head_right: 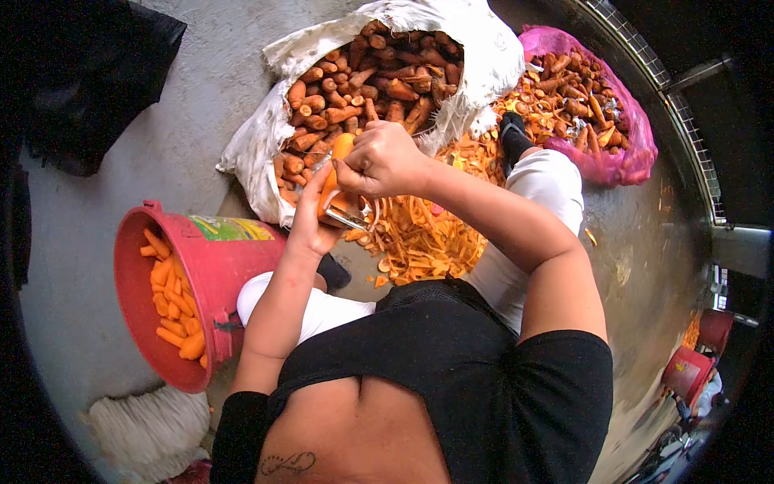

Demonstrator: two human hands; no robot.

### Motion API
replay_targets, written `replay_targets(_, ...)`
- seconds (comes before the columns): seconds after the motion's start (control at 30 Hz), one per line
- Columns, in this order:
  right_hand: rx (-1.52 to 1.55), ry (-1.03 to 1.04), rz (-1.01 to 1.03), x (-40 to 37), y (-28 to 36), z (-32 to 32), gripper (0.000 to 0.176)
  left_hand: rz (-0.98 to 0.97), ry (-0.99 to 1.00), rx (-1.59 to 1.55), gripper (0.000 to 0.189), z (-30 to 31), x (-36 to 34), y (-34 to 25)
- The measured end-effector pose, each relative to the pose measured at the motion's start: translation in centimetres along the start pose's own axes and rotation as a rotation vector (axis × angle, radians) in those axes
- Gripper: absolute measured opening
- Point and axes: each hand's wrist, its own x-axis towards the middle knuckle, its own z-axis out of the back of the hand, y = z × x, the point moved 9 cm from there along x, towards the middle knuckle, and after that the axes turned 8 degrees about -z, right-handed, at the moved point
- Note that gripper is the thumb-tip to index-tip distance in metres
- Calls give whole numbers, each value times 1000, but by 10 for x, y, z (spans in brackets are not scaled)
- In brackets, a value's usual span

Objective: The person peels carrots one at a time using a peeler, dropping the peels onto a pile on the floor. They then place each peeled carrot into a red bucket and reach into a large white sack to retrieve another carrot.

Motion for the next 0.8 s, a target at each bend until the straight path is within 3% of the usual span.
replay_targets(0.1,-113,-86,-83,-1,-26,6,38,50,199,1,34,-5,1,3)
replay_targets(0.13,-124,-91,-265,0,-64,14,38,83,18,109,38,-2,-12,8)
replay_targets(0.17,-573,159,-419,3,-120,24,40,118,82,134,39,-12,-20,14)
replay_targets(0.2,-834,-15,-271,-1,-133,38,44,144,141,146,40,-20,-26,19)
replay_targets(0.23,-816,141,-552,-7,-156,47,47,159,164,127,42,-25,-28,21)
replay_targets(0.37,-866,-20,-509,-4,-132,56,49,134,147,90,44,-23,-21,14)
replay_targets(0.5,-532,125,-588,-1,-116,43,42,96,39,9,43,-11,-5,10)
replay_targets(0.6,-170,57,-509,8,-76,42,38,68,70,-80,40,-3,5,8)
replay_targets(0.67,-235,6,-242,7,-51,33,32,59,126,-141,38,-3,10,8)
replay_targets(0.73,-280,92,-169,9,-25,24,25,57,86,-118,34,7,11,10)
replay_targets(0.8,-202,22,-33,8,-4,20,33,56,2,-83,34,18,15,15)
